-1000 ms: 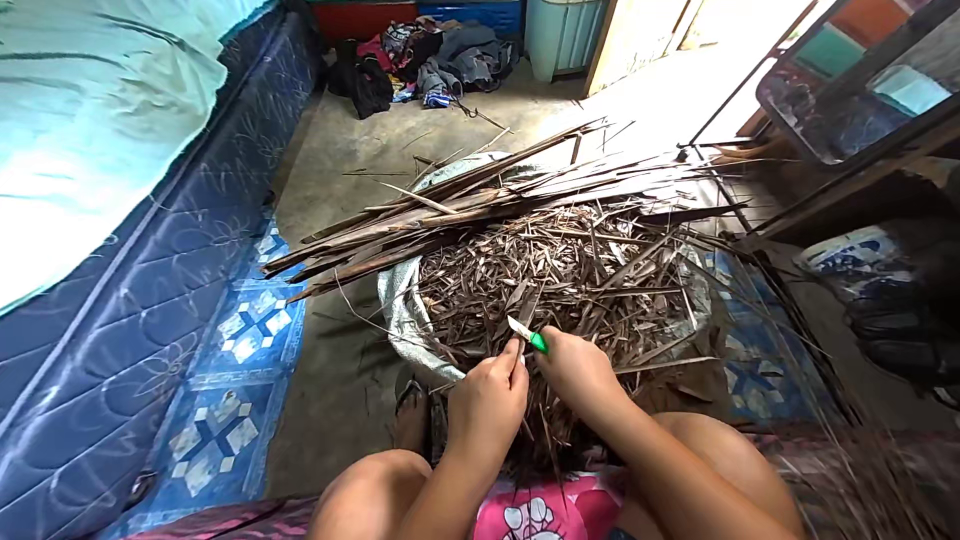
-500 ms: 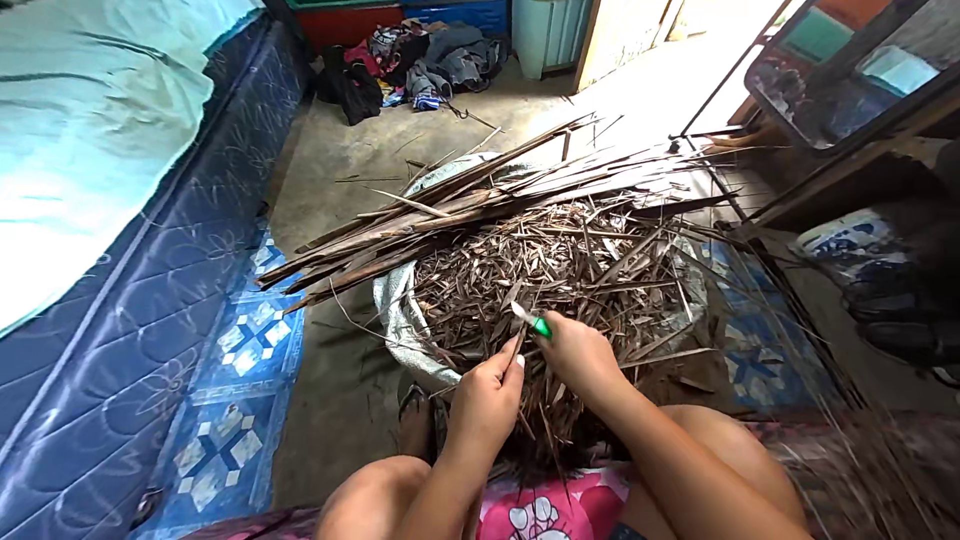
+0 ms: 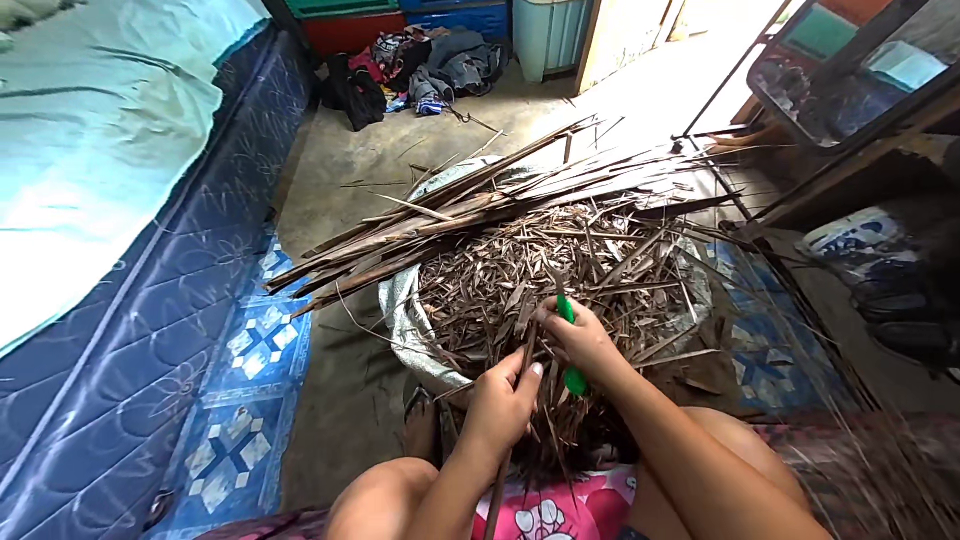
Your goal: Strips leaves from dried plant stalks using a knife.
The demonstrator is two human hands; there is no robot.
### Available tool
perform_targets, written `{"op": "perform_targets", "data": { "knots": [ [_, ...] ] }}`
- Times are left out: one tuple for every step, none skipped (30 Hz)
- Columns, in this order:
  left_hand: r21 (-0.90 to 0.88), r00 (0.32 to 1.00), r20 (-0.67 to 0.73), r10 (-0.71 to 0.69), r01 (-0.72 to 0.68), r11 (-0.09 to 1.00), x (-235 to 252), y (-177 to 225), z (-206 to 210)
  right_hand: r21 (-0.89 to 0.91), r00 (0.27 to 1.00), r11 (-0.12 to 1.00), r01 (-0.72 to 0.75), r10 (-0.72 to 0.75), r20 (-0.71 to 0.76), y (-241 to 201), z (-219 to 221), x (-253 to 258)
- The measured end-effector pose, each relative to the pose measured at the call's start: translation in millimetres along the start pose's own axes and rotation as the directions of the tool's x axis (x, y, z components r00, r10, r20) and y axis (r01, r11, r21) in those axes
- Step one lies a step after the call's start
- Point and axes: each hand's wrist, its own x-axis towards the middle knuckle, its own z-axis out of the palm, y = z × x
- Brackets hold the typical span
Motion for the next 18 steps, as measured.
{"op": "perform_targets", "data": {
  "knots": [
    [0.008, 1.0, 0.021, -0.005, 0.005, 1.0, 0.1, -0.3, 1.1, 0.015, 0.998, 1.0, 0.024, -0.023, -0.054, -0.3, -3.1, 3.8],
    [0.015, 1.0, 0.023, 0.003, -0.004, 1.0, 0.7, -1.9, 2.2, -0.032, 0.994, 0.998, 0.055, -0.057, -0.095, 0.1, -7.4, 7.7],
    [0.02, 1.0, 0.007, 0.017, -0.018, 1.0, 1.4, -4.0, 3.1, -0.156, 0.99, 0.985, 0.077, -0.095, -0.107, 0.2, -12.0, 10.4],
    [0.036, 0.999, -0.021, 0.029, -0.028, 0.999, 2.7, -6.0, 2.8, -0.34, 0.992, 0.938, 0.07, -0.103, -0.08, -2.2, -15.5, 10.0],
    [0.065, 0.998, -0.052, 0.036, -0.033, 0.997, 5.0, -8.4, 1.2, -0.508, 0.997, 0.86, 0.046, -0.072, -0.03, -5.8, -15.6, 7.2],
    [0.087, 0.996, -0.081, 0.042, -0.034, 0.996, 7.4, -10.3, -0.9, -0.61, 0.999, 0.792, 0.037, -0.03, 0.022, -7.0, -12.0, 3.6],
    [0.091, 0.993, -0.109, 0.049, -0.039, 0.995, 9.1, -11.5, -2.5, -0.638, 0.997, 0.769, 0.049, 0.002, 0.079, -5.9, -6.9, -0.8],
    [0.086, 0.991, -0.125, 0.05, -0.039, 0.996, 9.8, -11.2, -3.9, -0.604, 0.99, 0.794, 0.068, 0.02, 0.138, -4.1, -2.4, -5.3],
    [0.072, 0.991, -0.125, 0.046, -0.037, 0.997, 9.0, -9.5, -5.4, -0.519, 0.982, 0.851, 0.076, 0.025, 0.185, -1.5, 0.5, -7.7],
    [0.05, 0.992, -0.118, 0.044, -0.038, 0.998, 7.3, -7.5, -6.3, -0.377, 0.979, 0.923, 0.073, 0.005, 0.203, 0.9, 2.3, -8.1],
    [0.022, 0.994, -0.103, 0.043, -0.041, 0.999, 5.5, -5.8, -6.4, -0.206, 0.981, 0.977, 0.055, -0.014, 0.195, 1.7, 2.6, -6.9],
    [-0.019, 0.996, -0.083, 0.044, -0.045, 0.999, 4.0, -4.8, -5.5, -0.046, 0.983, 0.998, 0.031, -0.022, 0.18, 0.7, 0.7, -4.2],
    [-0.053, 0.997, -0.061, 0.047, -0.05, 0.997, 2.9, -4.9, -3.9, 0.087, 0.986, 0.996, 0.01, -0.024, 0.165, -0.4, -3.5, -0.4],
    [-0.077, 0.998, -0.041, 0.051, -0.054, 0.996, 2.3, -5.4, -2.4, 0.175, 0.987, 0.985, -0.002, -0.026, 0.158, -1.3, -9.0, 3.5],
    [-0.09, 0.998, -0.025, 0.054, -0.056, 0.994, 2.0, -5.9, -1.2, 0.22, 0.986, 0.976, -0.004, -0.033, 0.162, -1.4, -14.7, 6.8],
    [-0.104, 0.998, -0.014, 0.054, -0.055, 0.993, 1.7, -5.7, -0.3, 0.226, 0.984, 0.974, -0.004, -0.036, 0.175, -1.5, -19.4, 8.7],
    [-0.124, 0.999, -0.01, 0.053, -0.054, 0.991, 1.1, -4.8, 0.0, 0.207, 0.979, 0.978, 0.002, -0.044, 0.2, -1.7, -22.7, 9.0],
    [-0.155, 0.998, -0.012, 0.06, -0.061, 0.986, 0.5, -3.5, -0.3, 0.17, 0.973, 0.985, 0.015, -0.054, 0.226, -2.4, -23.8, 8.1]
  ]
}}
